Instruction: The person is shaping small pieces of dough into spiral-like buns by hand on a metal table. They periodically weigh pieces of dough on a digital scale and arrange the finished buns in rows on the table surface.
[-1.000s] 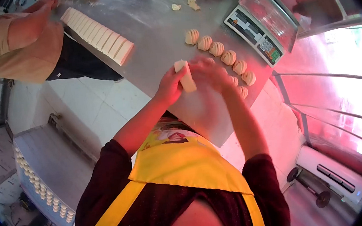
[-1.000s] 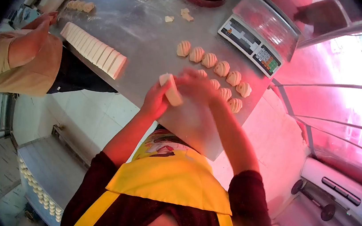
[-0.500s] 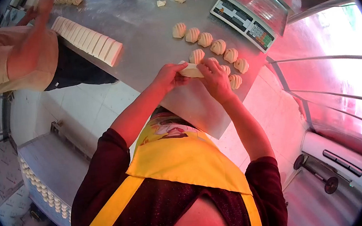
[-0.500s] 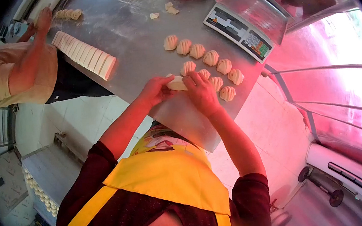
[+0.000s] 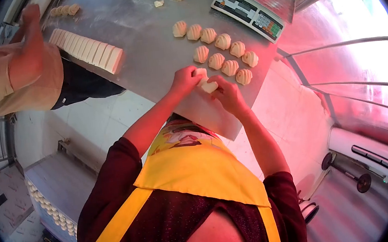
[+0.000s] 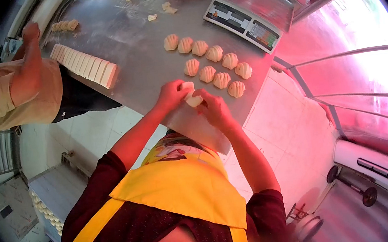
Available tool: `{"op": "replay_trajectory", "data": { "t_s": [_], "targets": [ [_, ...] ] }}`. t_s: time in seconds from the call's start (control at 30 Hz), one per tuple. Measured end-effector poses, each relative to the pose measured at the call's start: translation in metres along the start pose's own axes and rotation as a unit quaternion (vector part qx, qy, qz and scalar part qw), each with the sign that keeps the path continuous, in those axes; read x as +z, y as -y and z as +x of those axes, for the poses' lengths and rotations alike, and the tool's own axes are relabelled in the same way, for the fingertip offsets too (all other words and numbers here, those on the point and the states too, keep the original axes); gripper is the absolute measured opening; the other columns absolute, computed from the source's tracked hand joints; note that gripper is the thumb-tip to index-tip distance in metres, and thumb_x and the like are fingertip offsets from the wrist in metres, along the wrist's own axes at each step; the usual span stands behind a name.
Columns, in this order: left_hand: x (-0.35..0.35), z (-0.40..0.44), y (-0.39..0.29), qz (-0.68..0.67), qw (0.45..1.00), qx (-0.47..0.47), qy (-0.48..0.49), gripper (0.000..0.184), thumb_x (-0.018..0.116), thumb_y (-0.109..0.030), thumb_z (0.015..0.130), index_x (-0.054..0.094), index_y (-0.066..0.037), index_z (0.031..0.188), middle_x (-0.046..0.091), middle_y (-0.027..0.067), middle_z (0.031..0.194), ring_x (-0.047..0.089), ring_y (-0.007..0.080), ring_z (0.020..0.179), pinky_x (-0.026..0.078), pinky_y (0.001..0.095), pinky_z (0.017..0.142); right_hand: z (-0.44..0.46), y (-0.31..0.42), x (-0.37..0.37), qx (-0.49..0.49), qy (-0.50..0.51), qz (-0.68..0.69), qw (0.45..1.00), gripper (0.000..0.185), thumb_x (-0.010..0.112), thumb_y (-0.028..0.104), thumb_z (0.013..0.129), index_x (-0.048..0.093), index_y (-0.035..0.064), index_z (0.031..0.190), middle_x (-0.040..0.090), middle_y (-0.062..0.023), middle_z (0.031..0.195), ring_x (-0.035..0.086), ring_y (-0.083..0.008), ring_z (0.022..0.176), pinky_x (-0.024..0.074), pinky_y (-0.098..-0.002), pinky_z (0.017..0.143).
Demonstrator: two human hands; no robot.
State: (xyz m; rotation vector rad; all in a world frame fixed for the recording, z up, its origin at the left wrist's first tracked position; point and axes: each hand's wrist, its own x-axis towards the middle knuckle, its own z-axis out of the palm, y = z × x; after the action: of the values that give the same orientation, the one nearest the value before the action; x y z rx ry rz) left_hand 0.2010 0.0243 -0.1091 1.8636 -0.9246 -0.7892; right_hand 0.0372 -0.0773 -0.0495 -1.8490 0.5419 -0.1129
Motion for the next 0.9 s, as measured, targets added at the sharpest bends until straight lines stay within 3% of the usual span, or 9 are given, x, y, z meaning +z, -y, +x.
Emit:
{"op": "replay_trajectory", "data": {
  "t_s": [0.03, 0.13, 0.23, 0.33, 0.43, 0.53, 0.63, 0.83, 0.9],
  "targets": [
    [0.006, -0.002, 0.003, 0.083, 0.994, 0.066, -0.016, 0.021, 0.066, -0.015, 0.076, 0.062, -0.003, 0.093, 0.062, 0.0139, 0.074, 0.059, 0.0338, 0.064, 0.05, 0.0367, 0.063, 0.002, -0.001, -0.002, 0.024, -0.03, 0.051, 0.998, 0.022, 0.06, 0.003, 0.082, 0.058, 0.0054, 0.103, 0.058, 0.0003, 0.076, 0.056, -0.011, 0.066, 0.0464, -0.0255, 0.062],
    [0.034, -0.03, -0.011, 0.054, 0.989, 0.109, 0.079, 0.018, 0.065, -0.013, 0.078, 0.064, -0.003, 0.092, 0.062, 0.0126, 0.091, 0.06, 0.0338, 0.075, 0.049, 0.0316, 0.067, 0.011, -0.008, -0.006, 0.121, -0.098, 0.19, 0.969, 0.013, 0.062, 0.009, 0.083, 0.06, 0.0033, 0.094, 0.056, 0.0013, 0.071, 0.055, -0.0088, 0.065, 0.0446, -0.0236, 0.061],
    [0.044, -0.044, -0.004, 0.072, 0.963, 0.258, 0.033, 0.018, 0.065, -0.008, 0.076, 0.063, -0.002, 0.093, 0.057, 0.0124, 0.097, 0.058, 0.0313, 0.085, 0.048, 0.0324, 0.071, 0.01, -0.032, -0.001, 0.253, -0.107, 0.294, 0.915, 0.017, 0.062, 0.018, 0.088, 0.061, 0.0012, 0.089, 0.06, -0.0019, 0.076, 0.056, -0.0084, 0.063, 0.0423, -0.0237, 0.053],
    [0.049, -0.055, -0.004, -0.056, 0.99, 0.124, 0.018, 0.014, 0.062, -0.003, 0.071, 0.06, -0.002, 0.085, 0.052, 0.0135, 0.101, 0.055, 0.0298, 0.092, 0.046, 0.0372, 0.078, -0.002, -0.045, 0.005, 0.3, -0.013, 0.451, 0.841, 0.018, 0.06, 0.024, 0.089, 0.061, 0.0058, 0.091, 0.062, -0.0027, 0.084, 0.061, -0.0132, 0.07, 0.0511, -0.0295, 0.06],
    [0.047, -0.052, -0.009, -0.069, 0.987, 0.143, -0.032, 0.012, 0.061, -0.001, 0.071, 0.058, -0.002, 0.083, 0.053, 0.0138, 0.098, 0.055, 0.0301, 0.088, 0.046, 0.0368, 0.078, 0.002, -0.055, 0.009, 0.29, -0.02, 0.473, 0.832, 0.02, 0.058, 0.026, 0.089, 0.061, 0.006, 0.09, 0.063, -0.0041, 0.085, 0.063, -0.0168, 0.069, 0.0535, -0.0333, 0.062],
    [0.058, -0.049, 0.002, -0.024, 0.968, 0.229, -0.103, 0.014, 0.062, -0.002, 0.071, 0.054, -0.002, 0.082, 0.053, 0.0146, 0.097, 0.054, 0.0303, 0.087, 0.047, 0.0369, 0.076, 0.015, -0.157, 0.021, 0.277, 0.016, 0.467, 0.839, 0.021, 0.055, 0.026, 0.088, 0.061, 0.0066, 0.09, 0.064, -0.0047, 0.086, 0.063, -0.0176, 0.069, 0.0543, -0.0335, 0.061],
    [0.063, -0.049, 0.006, -0.06, 0.97, 0.214, -0.103, 0.015, 0.063, -0.003, 0.072, 0.051, -0.003, 0.083, 0.055, 0.0151, 0.094, 0.055, 0.0315, 0.084, 0.047, 0.0383, 0.074, -0.002, -0.114, 0.015, 0.314, -0.015, 0.57, 0.759, 0.023, 0.049, 0.027, 0.09, 0.061, 0.0074, 0.095, 0.065, -0.0049, 0.09, 0.066, -0.0205, 0.076, 0.0569, -0.0352, 0.062],
    [0.079, -0.042, 0.021, -0.14, 0.989, 0.035, -0.025, 0.027, 0.063, -0.014, 0.077, 0.06, -0.004, 0.102, 0.064, 0.0148, 0.095, 0.063, 0.0307, 0.088, 0.048, 0.0374, 0.077, -0.005, -0.101, 0.011, 0.343, 0.025, 0.436, 0.832, 0.033, 0.042, 0.034, 0.094, 0.062, 0.0092, 0.102, 0.065, -0.0065, 0.084, 0.064, -0.0186, 0.067, 0.0523, -0.0309, 0.051],
    [0.075, -0.037, 0.025, -0.094, 0.994, 0.048, 0.031, 0.029, 0.063, -0.012, 0.077, 0.061, -0.005, 0.105, 0.066, 0.0142, 0.092, 0.064, 0.0279, 0.088, 0.049, 0.0365, 0.079, -0.009, -0.109, 0.01, 0.329, 0.043, 0.415, 0.847, 0.036, 0.039, 0.037, 0.096, 0.061, 0.0088, 0.103, 0.065, -0.0068, 0.085, 0.063, -0.018, 0.066, 0.0509, -0.0297, 0.05]
  ]
}}
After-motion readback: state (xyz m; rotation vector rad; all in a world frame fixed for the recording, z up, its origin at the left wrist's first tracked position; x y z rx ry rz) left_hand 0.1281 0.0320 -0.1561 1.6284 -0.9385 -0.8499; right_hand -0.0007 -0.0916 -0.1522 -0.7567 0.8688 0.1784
